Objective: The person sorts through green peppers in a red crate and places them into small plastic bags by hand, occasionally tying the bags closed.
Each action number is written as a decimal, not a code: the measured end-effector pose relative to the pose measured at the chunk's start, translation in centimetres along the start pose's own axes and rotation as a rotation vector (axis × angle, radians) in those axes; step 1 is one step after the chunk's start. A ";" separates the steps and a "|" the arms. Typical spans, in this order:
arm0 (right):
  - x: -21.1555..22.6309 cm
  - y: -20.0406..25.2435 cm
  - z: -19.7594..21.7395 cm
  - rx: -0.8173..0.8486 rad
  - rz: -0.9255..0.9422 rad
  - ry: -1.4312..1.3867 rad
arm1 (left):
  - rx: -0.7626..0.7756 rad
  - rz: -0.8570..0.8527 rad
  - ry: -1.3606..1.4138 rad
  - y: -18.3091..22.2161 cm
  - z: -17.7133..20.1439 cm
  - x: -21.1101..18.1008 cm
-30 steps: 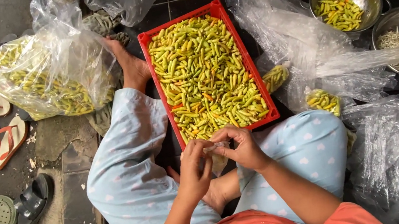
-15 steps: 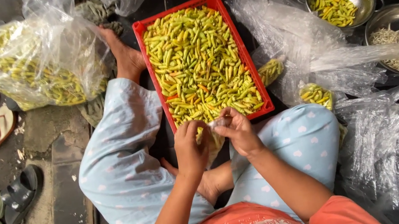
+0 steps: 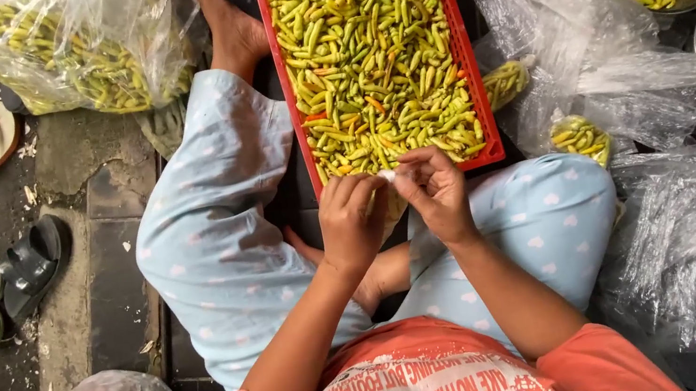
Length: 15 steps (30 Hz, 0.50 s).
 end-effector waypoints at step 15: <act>3.6 -0.1 -1.2 0.285 0.081 0.411 | 0.123 0.098 0.397 -1.9 3.3 -2.7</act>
Point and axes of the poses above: each hand's wrist, its own y-axis away from the middle knuckle, its own z-axis out of the back of the hand, x = y × z, the point moved 3 cm from there along -y, towards the middle knuckle, and after that the axes turned 10 degrees about x, right-handed, at the moved point
